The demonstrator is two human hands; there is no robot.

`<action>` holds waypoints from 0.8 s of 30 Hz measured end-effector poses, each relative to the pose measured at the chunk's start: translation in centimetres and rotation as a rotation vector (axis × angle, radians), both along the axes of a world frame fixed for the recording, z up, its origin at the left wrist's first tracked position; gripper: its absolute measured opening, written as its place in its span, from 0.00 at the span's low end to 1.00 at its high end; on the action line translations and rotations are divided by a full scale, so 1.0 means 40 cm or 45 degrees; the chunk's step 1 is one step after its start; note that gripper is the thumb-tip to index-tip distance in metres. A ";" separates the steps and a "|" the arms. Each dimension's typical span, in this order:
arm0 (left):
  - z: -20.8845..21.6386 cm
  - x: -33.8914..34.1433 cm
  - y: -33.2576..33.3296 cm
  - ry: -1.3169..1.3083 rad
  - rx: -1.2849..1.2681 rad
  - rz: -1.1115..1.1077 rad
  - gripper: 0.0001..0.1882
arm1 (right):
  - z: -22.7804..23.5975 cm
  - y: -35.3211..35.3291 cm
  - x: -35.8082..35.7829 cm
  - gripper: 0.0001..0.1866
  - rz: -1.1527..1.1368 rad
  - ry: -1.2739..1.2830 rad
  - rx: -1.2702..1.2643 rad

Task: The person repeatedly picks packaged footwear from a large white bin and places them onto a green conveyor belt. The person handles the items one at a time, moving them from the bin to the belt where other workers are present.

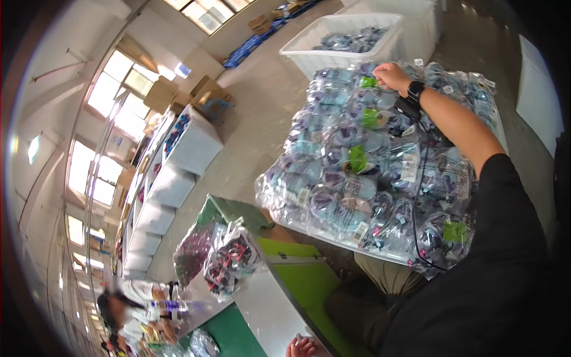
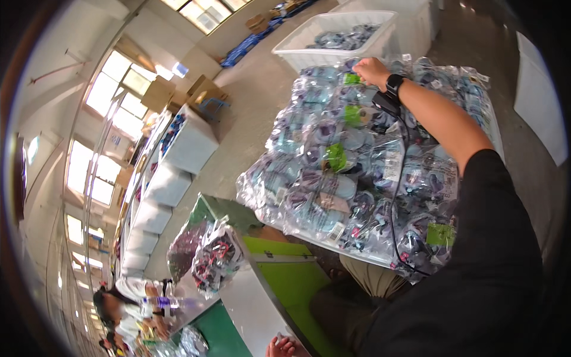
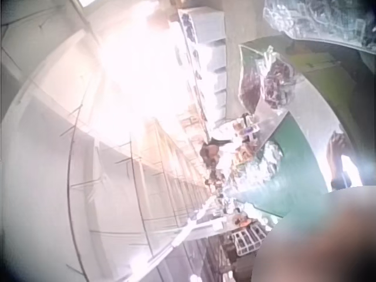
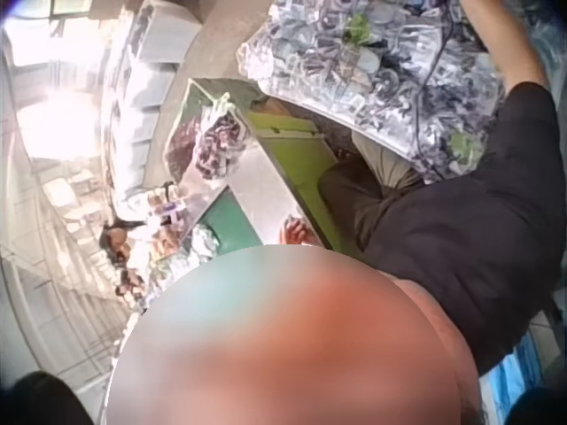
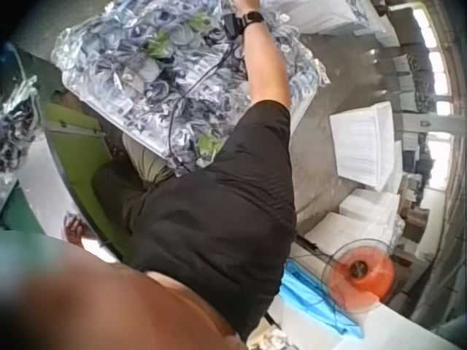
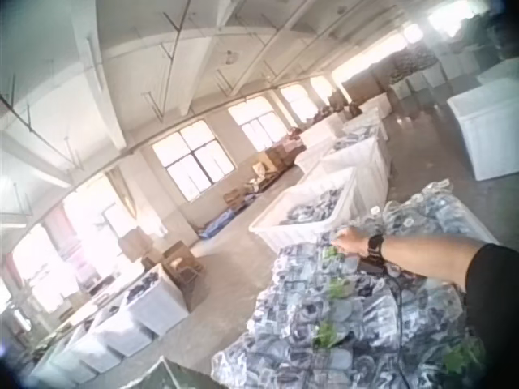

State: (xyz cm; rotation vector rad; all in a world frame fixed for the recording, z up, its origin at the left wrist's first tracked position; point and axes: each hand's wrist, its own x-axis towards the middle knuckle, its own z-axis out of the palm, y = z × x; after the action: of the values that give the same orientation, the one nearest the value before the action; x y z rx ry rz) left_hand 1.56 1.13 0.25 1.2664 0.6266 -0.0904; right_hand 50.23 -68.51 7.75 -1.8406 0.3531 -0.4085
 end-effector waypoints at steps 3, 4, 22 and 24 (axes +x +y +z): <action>0.000 0.001 0.005 -0.110 -0.006 -0.097 0.26 | 0.139 0.246 -0.067 0.18 0.350 -0.052 0.133; 0.003 -0.002 0.008 -0.080 0.028 -0.107 0.26 | 0.178 0.335 -0.094 0.17 0.558 -0.063 0.115; 0.104 -0.176 0.259 0.061 0.521 0.370 0.22 | -0.277 1.593 -0.685 0.13 2.033 -0.246 -0.279; 0.111 -0.186 0.331 0.101 0.572 0.441 0.22 | -0.290 1.598 -0.695 0.10 1.886 -0.335 -0.250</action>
State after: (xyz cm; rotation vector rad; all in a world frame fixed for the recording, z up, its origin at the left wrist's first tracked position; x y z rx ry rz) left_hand -5.90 14.35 4.70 1.5685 0.9621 0.3036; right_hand 22.43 -4.59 -3.86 -1.7103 -1.2241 0.3703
